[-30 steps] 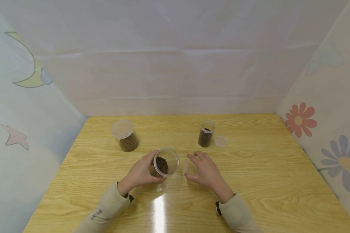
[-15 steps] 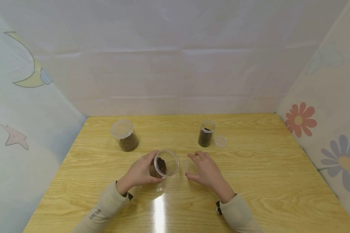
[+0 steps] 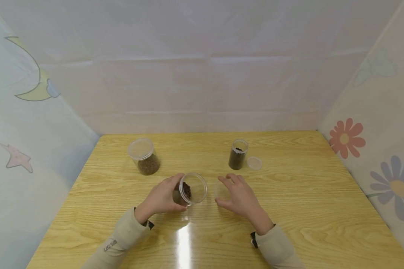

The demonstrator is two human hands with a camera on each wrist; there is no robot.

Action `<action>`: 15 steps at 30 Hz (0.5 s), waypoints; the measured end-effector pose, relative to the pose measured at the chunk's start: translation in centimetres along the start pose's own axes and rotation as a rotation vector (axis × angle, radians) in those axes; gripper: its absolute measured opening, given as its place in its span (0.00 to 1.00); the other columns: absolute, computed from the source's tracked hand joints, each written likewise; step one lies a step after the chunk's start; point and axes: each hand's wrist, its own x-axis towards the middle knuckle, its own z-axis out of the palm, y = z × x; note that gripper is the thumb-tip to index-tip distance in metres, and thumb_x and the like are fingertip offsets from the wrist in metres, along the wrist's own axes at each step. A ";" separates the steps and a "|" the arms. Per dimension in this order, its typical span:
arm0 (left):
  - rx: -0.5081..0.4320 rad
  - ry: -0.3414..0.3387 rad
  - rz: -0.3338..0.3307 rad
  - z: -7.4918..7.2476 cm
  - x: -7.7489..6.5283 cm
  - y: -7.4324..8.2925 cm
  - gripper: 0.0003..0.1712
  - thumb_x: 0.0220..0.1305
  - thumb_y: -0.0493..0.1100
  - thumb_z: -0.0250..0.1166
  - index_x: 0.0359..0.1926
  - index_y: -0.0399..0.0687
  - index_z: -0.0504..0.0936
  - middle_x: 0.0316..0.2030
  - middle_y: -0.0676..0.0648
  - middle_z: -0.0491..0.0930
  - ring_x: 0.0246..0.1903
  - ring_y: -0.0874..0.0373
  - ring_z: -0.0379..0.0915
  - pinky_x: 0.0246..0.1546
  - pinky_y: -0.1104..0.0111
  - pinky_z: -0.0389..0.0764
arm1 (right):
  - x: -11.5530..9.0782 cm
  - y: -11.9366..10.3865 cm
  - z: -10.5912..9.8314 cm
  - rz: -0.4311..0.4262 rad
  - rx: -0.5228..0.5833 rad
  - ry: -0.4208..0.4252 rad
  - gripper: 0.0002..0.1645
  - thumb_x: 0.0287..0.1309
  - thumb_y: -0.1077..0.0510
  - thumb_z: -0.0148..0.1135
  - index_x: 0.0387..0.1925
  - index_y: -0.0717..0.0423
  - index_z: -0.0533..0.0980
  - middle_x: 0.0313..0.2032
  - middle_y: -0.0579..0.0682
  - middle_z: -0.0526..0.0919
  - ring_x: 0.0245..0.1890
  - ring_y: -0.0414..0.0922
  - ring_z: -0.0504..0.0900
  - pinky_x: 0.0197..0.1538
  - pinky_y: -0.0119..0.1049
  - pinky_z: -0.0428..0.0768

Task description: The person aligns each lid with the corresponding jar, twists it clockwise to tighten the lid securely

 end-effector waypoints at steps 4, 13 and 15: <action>0.003 -0.008 -0.007 -0.1 0.0 0.2 0.55 0.32 0.52 0.79 0.63 0.48 0.60 0.51 0.42 0.73 0.47 0.47 0.71 0.36 0.53 0.77 | 0.0 -0.1 -0.3 0.001 -0.002 0.009 0.38 0.40 0.46 0.71 0.53 0.59 0.73 0.46 0.59 0.74 0.43 0.55 0.73 0.36 0.47 0.76; 0.026 -0.018 -0.017 0.0 0.1 0.4 0.54 0.32 0.52 0.79 0.62 0.51 0.61 0.51 0.42 0.72 0.48 0.46 0.71 0.35 0.52 0.76 | 0.2 -0.5 -1.3 -0.029 0.074 0.066 0.37 0.40 0.48 0.71 0.54 0.59 0.72 0.47 0.60 0.73 0.43 0.55 0.73 0.37 0.48 0.76; 0.028 -0.021 -0.017 0.0 0.1 0.5 0.54 0.32 0.52 0.79 0.62 0.51 0.61 0.52 0.42 0.72 0.49 0.45 0.70 0.36 0.51 0.76 | 0.2 -0.6 -1.5 -0.039 0.107 0.075 0.37 0.41 0.49 0.71 0.54 0.59 0.72 0.48 0.61 0.73 0.45 0.57 0.73 0.39 0.51 0.76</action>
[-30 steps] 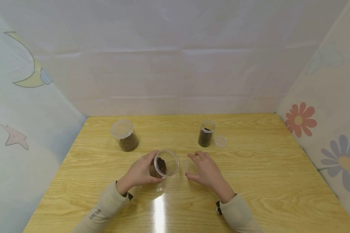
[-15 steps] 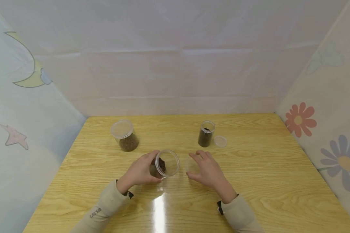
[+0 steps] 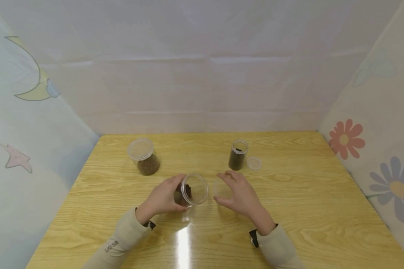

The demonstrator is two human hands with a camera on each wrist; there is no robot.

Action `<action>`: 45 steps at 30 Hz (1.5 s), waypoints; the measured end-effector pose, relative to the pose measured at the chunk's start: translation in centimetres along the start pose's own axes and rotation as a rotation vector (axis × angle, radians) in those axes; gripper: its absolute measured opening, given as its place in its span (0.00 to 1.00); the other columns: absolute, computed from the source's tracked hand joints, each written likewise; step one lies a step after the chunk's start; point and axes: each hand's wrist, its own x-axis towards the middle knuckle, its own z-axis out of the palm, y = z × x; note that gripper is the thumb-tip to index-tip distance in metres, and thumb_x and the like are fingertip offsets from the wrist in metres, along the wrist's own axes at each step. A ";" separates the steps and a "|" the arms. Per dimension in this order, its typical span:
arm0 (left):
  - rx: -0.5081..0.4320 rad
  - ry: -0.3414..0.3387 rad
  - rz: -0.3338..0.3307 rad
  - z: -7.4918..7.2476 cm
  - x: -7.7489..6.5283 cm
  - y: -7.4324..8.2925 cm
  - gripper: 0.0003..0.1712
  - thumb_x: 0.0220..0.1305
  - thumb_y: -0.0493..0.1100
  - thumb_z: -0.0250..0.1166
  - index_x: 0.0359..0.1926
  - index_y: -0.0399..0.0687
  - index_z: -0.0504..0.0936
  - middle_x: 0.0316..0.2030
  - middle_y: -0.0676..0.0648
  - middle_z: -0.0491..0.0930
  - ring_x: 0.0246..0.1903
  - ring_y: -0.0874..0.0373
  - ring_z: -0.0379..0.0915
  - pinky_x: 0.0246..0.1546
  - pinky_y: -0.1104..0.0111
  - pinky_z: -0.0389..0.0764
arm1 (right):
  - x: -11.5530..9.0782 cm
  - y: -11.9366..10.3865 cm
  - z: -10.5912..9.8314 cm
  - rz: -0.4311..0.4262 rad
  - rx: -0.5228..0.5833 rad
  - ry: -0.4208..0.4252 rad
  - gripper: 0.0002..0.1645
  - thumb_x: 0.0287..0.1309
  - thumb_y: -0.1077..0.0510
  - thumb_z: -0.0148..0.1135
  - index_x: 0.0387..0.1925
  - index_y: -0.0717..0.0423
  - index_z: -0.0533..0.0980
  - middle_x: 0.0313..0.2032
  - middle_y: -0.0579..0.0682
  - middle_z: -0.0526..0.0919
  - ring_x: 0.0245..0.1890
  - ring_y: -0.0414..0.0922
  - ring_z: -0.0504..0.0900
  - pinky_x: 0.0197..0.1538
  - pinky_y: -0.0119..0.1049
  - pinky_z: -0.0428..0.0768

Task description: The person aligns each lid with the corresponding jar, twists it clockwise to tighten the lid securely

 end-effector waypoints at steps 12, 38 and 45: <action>0.023 0.008 0.010 0.5 0.0 -0.1 0.55 0.31 0.53 0.79 0.62 0.47 0.61 0.51 0.40 0.72 0.48 0.45 0.71 0.40 0.54 0.77 | 0.4 -1.0 -0.1 0.039 0.110 -0.027 0.38 0.43 0.48 0.70 0.57 0.54 0.70 0.52 0.58 0.72 0.49 0.58 0.71 0.42 0.57 0.74; 0.025 0.021 0.021 1.2 -0.5 0.3 0.54 0.27 0.52 0.80 0.59 0.48 0.64 0.49 0.42 0.75 0.45 0.47 0.73 0.38 0.55 0.78 | 0.1 -2.0 0.9 -0.058 0.173 0.052 0.37 0.43 0.48 0.71 0.56 0.51 0.71 0.51 0.49 0.72 0.50 0.52 0.71 0.42 0.55 0.74; 0.029 0.033 0.020 1.4 -0.4 0.1 0.54 0.28 0.52 0.80 0.60 0.48 0.64 0.50 0.42 0.74 0.46 0.47 0.72 0.37 0.54 0.78 | 0.4 -2.4 1.1 -0.096 0.176 0.067 0.37 0.41 0.51 0.72 0.56 0.51 0.71 0.50 0.45 0.72 0.49 0.48 0.71 0.42 0.51 0.76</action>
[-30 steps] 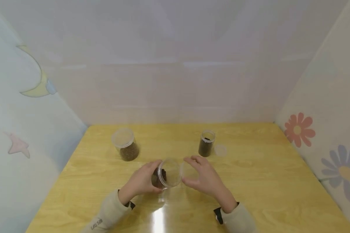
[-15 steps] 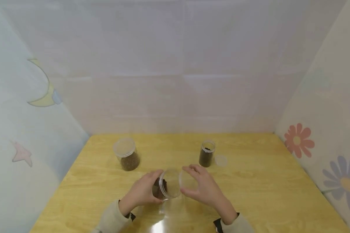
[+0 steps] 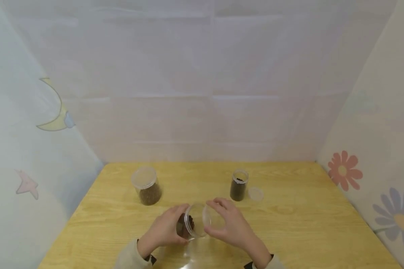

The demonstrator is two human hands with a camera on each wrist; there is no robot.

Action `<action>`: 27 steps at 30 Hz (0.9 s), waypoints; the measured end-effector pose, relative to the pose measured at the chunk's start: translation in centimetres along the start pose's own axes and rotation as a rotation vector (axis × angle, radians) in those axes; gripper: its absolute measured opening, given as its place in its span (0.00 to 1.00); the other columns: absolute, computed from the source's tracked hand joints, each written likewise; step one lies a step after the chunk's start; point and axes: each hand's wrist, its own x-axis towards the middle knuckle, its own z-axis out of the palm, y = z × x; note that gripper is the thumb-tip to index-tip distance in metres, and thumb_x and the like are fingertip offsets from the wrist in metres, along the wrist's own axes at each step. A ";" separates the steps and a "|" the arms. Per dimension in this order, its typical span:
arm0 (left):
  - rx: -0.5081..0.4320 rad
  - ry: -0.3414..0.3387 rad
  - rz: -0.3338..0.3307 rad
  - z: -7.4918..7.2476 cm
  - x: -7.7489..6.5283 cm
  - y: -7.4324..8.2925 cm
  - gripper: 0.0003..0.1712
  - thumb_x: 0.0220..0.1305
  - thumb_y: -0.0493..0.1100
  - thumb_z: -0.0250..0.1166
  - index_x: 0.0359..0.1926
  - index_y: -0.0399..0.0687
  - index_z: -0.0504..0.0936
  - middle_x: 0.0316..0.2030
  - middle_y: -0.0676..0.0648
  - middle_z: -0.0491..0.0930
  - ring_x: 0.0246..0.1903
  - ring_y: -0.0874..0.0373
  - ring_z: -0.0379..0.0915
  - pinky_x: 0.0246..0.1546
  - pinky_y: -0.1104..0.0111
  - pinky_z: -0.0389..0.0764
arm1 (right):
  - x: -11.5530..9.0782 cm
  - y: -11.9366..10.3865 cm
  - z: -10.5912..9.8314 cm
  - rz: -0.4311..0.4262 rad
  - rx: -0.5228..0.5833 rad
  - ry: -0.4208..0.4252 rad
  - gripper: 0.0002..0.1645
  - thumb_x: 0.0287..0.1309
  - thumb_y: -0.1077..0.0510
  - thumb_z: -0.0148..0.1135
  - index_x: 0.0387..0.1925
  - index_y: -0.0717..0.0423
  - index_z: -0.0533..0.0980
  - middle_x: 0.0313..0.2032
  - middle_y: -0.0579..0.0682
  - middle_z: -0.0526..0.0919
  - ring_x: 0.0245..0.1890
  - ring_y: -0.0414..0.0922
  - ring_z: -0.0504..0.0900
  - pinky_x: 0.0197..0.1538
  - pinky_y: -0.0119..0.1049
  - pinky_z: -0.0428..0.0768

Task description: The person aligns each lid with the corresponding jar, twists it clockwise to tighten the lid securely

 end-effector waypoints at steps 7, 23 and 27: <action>0.002 0.002 0.006 0.1 -0.1 0.0 0.54 0.28 0.52 0.80 0.60 0.47 0.64 0.50 0.42 0.74 0.45 0.47 0.73 0.39 0.54 0.77 | 0.0 -0.6 0.6 0.010 0.007 -0.024 0.37 0.44 0.48 0.70 0.58 0.47 0.69 0.52 0.45 0.71 0.50 0.47 0.71 0.42 0.49 0.76; 0.020 -0.008 0.004 0.1 0.0 0.2 0.53 0.29 0.53 0.80 0.60 0.47 0.65 0.50 0.42 0.74 0.46 0.47 0.72 0.37 0.55 0.78 | 0.8 -1.6 1.4 -0.057 -0.009 -0.017 0.37 0.45 0.43 0.69 0.58 0.48 0.69 0.53 0.50 0.71 0.51 0.48 0.70 0.43 0.48 0.76; 0.022 -0.011 0.003 0.0 0.1 0.2 0.54 0.29 0.53 0.79 0.60 0.47 0.65 0.50 0.42 0.74 0.46 0.47 0.72 0.36 0.55 0.78 | 1.0 -1.6 1.5 -0.064 -0.017 -0.031 0.38 0.45 0.43 0.68 0.58 0.49 0.69 0.53 0.51 0.71 0.51 0.49 0.70 0.43 0.47 0.77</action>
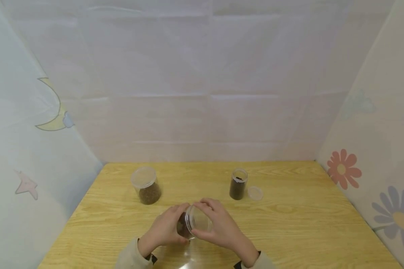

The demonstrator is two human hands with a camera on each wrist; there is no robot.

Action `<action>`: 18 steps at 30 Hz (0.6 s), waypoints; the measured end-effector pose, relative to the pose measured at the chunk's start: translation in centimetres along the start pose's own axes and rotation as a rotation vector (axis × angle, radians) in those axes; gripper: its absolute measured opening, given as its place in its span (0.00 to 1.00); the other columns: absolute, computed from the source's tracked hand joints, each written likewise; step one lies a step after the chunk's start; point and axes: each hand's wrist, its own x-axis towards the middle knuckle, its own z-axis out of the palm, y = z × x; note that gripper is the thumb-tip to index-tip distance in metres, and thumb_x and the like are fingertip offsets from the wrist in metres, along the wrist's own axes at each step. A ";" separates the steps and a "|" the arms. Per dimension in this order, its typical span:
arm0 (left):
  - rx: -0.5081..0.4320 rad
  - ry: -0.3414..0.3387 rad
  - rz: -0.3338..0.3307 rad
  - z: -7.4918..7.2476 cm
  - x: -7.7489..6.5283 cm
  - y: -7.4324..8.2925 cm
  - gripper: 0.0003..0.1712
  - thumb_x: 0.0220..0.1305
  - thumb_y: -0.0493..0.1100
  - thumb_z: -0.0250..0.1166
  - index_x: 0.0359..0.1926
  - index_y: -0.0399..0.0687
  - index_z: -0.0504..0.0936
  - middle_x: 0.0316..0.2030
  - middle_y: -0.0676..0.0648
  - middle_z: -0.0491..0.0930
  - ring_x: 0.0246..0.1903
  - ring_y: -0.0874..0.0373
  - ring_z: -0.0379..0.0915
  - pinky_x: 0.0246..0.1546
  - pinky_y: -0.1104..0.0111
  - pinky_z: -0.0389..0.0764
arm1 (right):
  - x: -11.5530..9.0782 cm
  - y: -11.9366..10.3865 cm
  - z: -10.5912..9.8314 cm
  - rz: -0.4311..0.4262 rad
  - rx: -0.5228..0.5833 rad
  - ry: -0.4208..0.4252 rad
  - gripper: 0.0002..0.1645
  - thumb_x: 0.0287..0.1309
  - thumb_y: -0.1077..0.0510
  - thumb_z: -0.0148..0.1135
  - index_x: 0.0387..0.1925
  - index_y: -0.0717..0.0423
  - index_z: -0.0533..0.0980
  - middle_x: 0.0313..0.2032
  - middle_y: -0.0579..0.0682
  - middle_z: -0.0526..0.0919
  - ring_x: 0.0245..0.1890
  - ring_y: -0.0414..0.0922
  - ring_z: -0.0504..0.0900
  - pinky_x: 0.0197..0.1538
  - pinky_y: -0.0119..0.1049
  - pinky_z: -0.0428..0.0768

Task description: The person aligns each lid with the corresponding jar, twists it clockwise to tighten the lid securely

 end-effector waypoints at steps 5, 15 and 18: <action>-0.001 0.000 -0.001 0.0 0.0 0.0 0.54 0.29 0.53 0.79 0.60 0.47 0.64 0.50 0.42 0.74 0.46 0.47 0.72 0.35 0.55 0.78 | 0.2 0.0 0.0 0.014 0.001 -0.023 0.38 0.46 0.42 0.68 0.59 0.49 0.68 0.54 0.50 0.70 0.51 0.47 0.70 0.42 0.45 0.77; 0.028 0.001 -0.002 0.0 0.0 0.0 0.54 0.29 0.54 0.79 0.61 0.46 0.64 0.50 0.42 0.74 0.46 0.48 0.72 0.36 0.55 0.78 | 0.3 0.2 0.3 0.000 0.000 -0.024 0.39 0.47 0.41 0.66 0.59 0.51 0.68 0.54 0.50 0.70 0.50 0.47 0.70 0.43 0.45 0.77; 0.037 0.003 -0.004 0.0 0.1 0.1 0.54 0.30 0.54 0.79 0.61 0.47 0.65 0.50 0.43 0.74 0.46 0.48 0.72 0.35 0.55 0.78 | 0.4 0.3 0.5 -0.006 -0.001 -0.031 0.38 0.48 0.41 0.66 0.59 0.51 0.68 0.54 0.51 0.70 0.51 0.48 0.70 0.43 0.46 0.77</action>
